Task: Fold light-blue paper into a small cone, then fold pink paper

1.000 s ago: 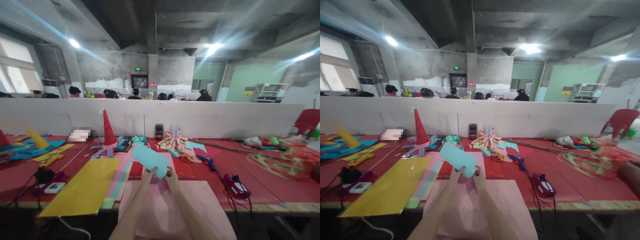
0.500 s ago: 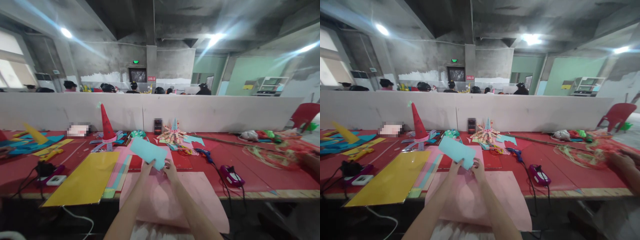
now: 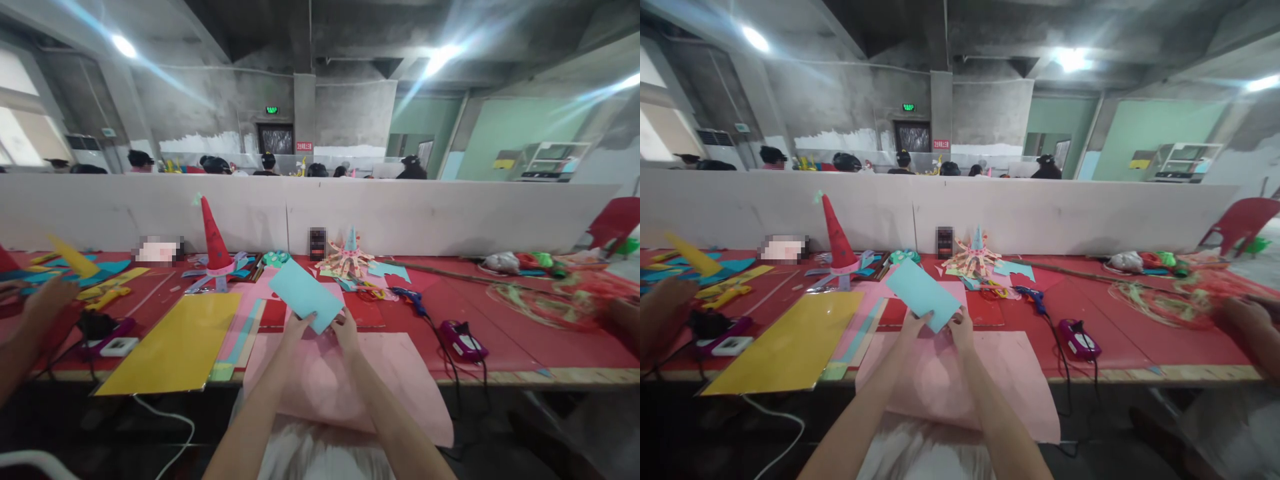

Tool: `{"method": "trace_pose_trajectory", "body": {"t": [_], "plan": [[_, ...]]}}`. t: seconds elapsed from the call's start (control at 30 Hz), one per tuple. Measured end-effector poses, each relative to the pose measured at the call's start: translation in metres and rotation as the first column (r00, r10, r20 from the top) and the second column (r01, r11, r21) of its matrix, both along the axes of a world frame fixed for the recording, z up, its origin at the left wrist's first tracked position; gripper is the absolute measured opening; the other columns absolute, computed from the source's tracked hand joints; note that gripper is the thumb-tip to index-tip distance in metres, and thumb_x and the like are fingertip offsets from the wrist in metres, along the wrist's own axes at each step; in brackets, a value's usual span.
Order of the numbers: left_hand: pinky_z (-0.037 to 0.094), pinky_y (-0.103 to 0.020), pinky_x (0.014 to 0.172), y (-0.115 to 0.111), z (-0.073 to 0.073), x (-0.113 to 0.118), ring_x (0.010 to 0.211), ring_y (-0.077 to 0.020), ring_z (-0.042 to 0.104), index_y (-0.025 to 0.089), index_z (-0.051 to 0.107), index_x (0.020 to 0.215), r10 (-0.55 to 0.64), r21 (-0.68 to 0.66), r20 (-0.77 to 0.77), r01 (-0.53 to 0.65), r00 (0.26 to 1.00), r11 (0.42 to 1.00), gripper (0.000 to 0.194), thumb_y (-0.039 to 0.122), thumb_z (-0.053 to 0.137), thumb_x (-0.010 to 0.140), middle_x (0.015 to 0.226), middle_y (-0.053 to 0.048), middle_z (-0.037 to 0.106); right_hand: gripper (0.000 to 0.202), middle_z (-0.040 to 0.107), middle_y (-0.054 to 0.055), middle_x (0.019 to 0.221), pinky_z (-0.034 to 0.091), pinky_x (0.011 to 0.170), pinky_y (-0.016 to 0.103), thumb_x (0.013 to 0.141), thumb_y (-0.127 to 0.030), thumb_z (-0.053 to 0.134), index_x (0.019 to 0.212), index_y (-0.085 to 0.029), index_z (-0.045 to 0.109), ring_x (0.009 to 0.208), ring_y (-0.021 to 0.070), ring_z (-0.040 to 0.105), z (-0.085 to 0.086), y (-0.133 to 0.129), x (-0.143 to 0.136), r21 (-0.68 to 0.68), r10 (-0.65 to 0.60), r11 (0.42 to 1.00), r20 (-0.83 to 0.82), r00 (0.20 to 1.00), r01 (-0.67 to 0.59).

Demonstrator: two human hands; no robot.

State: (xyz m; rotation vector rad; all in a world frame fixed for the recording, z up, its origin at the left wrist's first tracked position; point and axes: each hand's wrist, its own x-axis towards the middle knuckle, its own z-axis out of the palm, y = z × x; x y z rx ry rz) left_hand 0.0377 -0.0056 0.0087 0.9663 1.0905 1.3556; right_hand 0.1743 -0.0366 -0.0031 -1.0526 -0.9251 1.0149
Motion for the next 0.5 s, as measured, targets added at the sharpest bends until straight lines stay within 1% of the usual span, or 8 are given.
{"method": "trace_pose_trajectory", "body": {"t": [0.1, 0.17, 0.27, 0.33, 0.4, 0.5], "plan": [[0.048, -0.038, 0.079, -0.002, 0.003, 0.000, 0.087, -0.0270, 0.062, 0.013, 0.059, 0.082, -0.007, -0.010, 0.006, 0.007, 1.000, 1.000, 0.045, 0.018, 0.080, 0.043, 0.088, -0.011, 0.068, 0.041, 0.061, -0.004, 0.059, 0.040, 0.040, 0.020, 0.055, -0.022, 0.054, 0.095, -0.018, 0.047, 0.040, 0.0099, 0.051, 0.001, -0.001, 0.000, 0.013, 0.009, 1.000, 0.015, 1.000, -0.010], [0.049, -0.038, 0.078, -0.002, 0.003, 0.000, 0.086, -0.0263, 0.062, 0.014, 0.058, 0.083, -0.009, 0.002, 0.014, 0.009, 1.000, 1.000, 0.048, 0.017, 0.080, 0.041, 0.087, -0.011, 0.067, 0.033, 0.059, -0.004, 0.054, 0.039, 0.040, 0.021, 0.055, -0.023, 0.054, 0.088, -0.018, 0.051, 0.039, 0.0102, 0.050, 0.001, -0.001, 0.000, 0.001, 0.017, 1.000, 0.025, 1.000, -0.017], [0.049, -0.035, 0.076, 0.000, -0.001, -0.001, 0.085, -0.0245, 0.062, 0.015, 0.055, 0.090, 0.011, 0.046, 0.026, -0.012, 1.000, 0.999, 0.056, 0.018, 0.080, 0.040, 0.088, -0.010, 0.066, 0.020, 0.053, -0.005, 0.043, 0.037, 0.040, 0.021, 0.056, -0.025, 0.055, 0.074, -0.017, 0.055, 0.038, 0.0106, 0.049, -0.002, 0.001, 0.001, -0.020, 0.030, 0.999, 0.047, 0.998, -0.029], [0.050, -0.034, 0.075, 0.002, -0.003, -0.002, 0.085, -0.0233, 0.062, 0.015, 0.052, 0.096, 0.031, 0.073, 0.034, -0.034, 0.999, 0.997, 0.064, 0.018, 0.080, 0.039, 0.090, -0.010, 0.065, 0.017, 0.052, -0.004, 0.041, 0.037, 0.041, 0.021, 0.057, -0.027, 0.055, 0.070, -0.017, 0.055, 0.038, 0.0107, 0.049, -0.004, 0.002, 0.001, -0.019, 0.030, 0.999, 0.053, 0.998, -0.029], [0.050, -0.032, 0.073, 0.004, -0.006, -0.002, 0.084, -0.0224, 0.062, 0.016, 0.049, 0.103, 0.045, 0.093, 0.037, -0.049, 0.998, 0.994, 0.071, 0.019, 0.080, 0.039, 0.093, -0.010, 0.064, 0.020, 0.054, -0.004, 0.044, 0.038, 0.041, 0.021, 0.057, -0.027, 0.055, 0.073, -0.016, 0.055, 0.039, 0.0110, 0.050, -0.005, 0.003, 0.001, -0.014, 0.024, 1.000, 0.047, 0.999, -0.023], [0.050, -0.030, 0.072, 0.006, -0.010, -0.003, 0.085, -0.0220, 0.061, 0.015, 0.046, 0.107, 0.050, 0.112, 0.026, -0.053, 0.998, 0.992, 0.074, 0.019, 0.079, 0.041, 0.095, -0.011, 0.063, 0.035, 0.058, -0.004, 0.052, 0.038, 0.038, 0.021, 0.056, -0.025, 0.054, 0.090, -0.018, 0.050, 0.038, 0.0120, 0.052, -0.003, 0.002, 0.001, -0.015, -0.006, 1.000, -0.001, 1.000, 0.006]]}}
